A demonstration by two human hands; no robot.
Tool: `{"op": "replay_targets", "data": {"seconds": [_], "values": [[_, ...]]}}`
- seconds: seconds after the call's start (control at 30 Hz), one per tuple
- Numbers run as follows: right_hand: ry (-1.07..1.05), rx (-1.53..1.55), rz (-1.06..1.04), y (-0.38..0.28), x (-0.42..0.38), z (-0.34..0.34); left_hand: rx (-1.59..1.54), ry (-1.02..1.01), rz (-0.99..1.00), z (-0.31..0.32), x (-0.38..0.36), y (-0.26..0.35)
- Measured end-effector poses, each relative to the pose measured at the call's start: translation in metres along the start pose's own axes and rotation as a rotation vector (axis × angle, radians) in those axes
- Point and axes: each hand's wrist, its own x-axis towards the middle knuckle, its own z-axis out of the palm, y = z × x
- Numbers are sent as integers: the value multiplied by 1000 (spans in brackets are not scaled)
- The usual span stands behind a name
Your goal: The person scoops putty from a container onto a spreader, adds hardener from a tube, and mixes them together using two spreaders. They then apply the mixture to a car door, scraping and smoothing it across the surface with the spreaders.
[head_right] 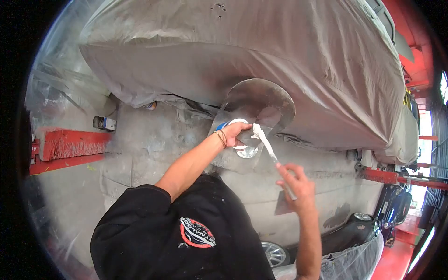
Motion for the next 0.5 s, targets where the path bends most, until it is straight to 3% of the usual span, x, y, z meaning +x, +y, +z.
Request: {"op": "replay_targets", "data": {"seconds": [0.23,0.33,0.43,0.5], "values": [[239,78,25,18,-46,84,-304,-99,2,-10,13,-20],[252,180,61,-1,-46,79,-206,78,56,7,-6,-13],[184,187,89,-13,-54,63,-276,-70,-6,-18,22,-12],[132,200,123,-20,-60,51,-226,-60,-23,-28,30,-14]]}}
